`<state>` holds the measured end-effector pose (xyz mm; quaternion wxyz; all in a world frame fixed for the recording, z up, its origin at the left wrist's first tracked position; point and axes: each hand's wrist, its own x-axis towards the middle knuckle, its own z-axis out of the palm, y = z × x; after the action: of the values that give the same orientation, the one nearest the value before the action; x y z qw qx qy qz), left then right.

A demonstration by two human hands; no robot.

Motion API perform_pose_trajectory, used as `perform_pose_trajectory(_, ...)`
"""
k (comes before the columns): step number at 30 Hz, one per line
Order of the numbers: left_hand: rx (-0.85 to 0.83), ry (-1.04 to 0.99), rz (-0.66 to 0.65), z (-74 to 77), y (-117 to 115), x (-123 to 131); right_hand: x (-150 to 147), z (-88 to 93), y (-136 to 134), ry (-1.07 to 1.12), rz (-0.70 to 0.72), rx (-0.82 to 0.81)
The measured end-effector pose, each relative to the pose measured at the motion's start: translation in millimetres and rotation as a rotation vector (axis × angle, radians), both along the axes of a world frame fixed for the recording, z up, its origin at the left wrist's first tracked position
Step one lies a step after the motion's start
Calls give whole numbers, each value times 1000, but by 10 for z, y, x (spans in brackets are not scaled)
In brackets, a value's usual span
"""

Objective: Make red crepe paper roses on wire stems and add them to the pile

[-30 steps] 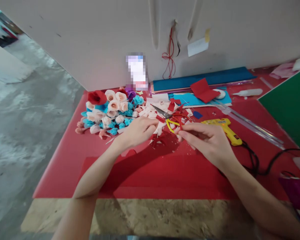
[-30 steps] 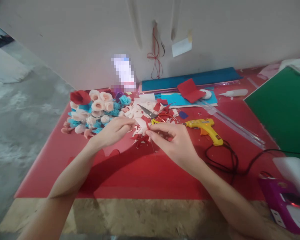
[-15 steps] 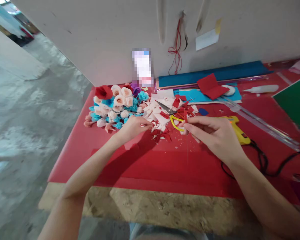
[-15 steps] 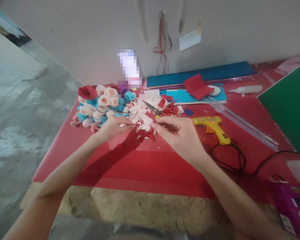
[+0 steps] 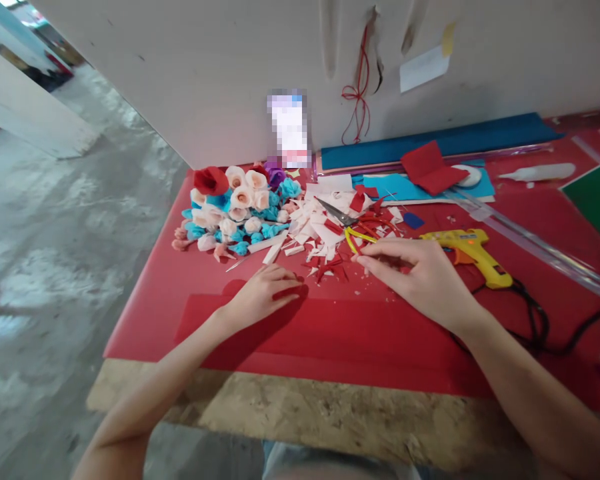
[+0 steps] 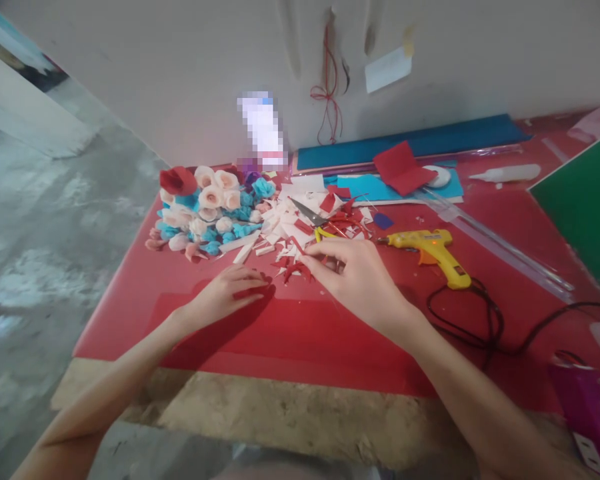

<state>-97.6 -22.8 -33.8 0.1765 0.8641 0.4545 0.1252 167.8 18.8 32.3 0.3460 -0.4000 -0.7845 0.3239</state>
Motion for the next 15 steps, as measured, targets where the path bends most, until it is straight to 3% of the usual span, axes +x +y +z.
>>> perform_pose_trajectory(7, 67, -23, 10, -146, -90, -29, -6, -15, -6, -18, 14, 41)
perform_pose_trajectory(15, 119, -40, 63, -206, -128, -20, -39, -28, 1, -37, 14, 53)
